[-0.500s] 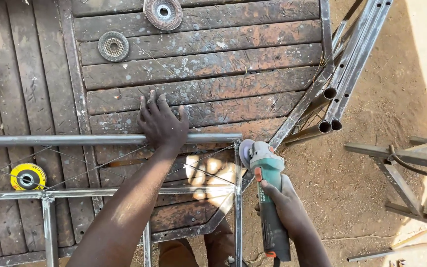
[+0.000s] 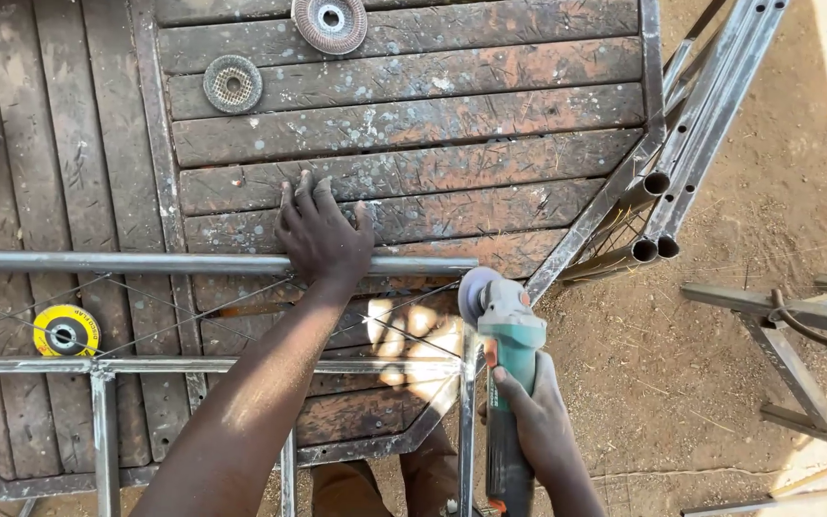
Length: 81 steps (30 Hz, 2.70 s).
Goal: Using an angle grinder to smooth weld joints on a metal frame
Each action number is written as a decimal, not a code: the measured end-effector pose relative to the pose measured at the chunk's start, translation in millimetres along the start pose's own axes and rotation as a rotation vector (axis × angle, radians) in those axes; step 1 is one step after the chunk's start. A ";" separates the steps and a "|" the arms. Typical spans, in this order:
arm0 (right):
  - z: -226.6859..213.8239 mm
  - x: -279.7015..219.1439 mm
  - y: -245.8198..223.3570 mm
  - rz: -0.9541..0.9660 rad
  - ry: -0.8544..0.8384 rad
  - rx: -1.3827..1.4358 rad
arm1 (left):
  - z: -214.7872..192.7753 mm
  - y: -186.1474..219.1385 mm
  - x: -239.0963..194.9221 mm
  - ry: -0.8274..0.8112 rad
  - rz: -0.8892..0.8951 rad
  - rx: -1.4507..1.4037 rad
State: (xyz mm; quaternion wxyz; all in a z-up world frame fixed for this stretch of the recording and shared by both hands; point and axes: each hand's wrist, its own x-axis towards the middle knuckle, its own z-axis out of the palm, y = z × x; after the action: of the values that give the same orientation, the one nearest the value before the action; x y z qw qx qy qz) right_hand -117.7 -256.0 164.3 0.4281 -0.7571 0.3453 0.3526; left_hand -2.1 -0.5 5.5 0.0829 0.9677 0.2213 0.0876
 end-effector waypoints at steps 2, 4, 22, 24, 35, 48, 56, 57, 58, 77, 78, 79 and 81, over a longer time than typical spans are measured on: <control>-1.1 5.6 -9.5 -0.017 -0.020 0.003 | 0.1 -1.2 0.9 0.013 0.005 0.006; -4.0 4.2 -14.6 -0.028 -0.032 0.006 | -0.7 0.2 -2.3 0.019 0.012 0.005; -24.4 26.9 31.3 0.200 -0.333 0.829 | 1.6 4.2 2.9 -0.043 -0.022 -0.006; -19.7 23.5 28.4 0.246 -0.309 0.817 | -2.2 0.9 0.8 -0.044 -0.017 -0.016; -24.9 5.8 10.9 0.228 -0.274 0.588 | -0.8 0.5 -1.0 -0.004 -0.008 -0.018; -2.3 -20.4 129.7 0.091 -0.026 -0.512 | -2.6 -0.4 1.0 -0.030 -0.009 -0.034; 12.7 -32.0 127.8 0.079 0.087 -0.619 | 5.8 -1.1 -1.6 -0.012 -0.036 -0.064; 16.1 -27.3 136.1 0.064 0.124 -0.609 | 5.7 -4.2 0.7 0.005 -0.026 -0.048; 16.2 -30.7 117.7 0.050 0.118 -0.611 | 16.0 -1.8 4.2 0.016 -0.033 -0.040; 156.7 -96.9 37.7 -0.245 0.053 -0.580 | -143.0 -319.1 -275.4 -0.298 -0.745 -0.143; 169.4 -99.8 36.7 -0.295 0.048 -0.573 | -142.4 -325.6 -288.4 -0.366 -0.729 -0.128; 180.3 -107.3 32.7 -0.296 0.054 -0.578 | -132.0 -330.8 -297.3 -0.368 -0.731 -0.137; 202.5 -121.4 18.5 -0.299 0.041 -0.593 | -110.7 -340.5 -304.9 -0.465 -0.580 -0.073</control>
State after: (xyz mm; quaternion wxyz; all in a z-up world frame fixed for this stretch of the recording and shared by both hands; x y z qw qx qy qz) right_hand -243.5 -55.9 179.6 0.2289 -0.8980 0.1214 0.3557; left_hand -436.1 180.4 4.7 0.1868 0.8552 0.4585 -0.1537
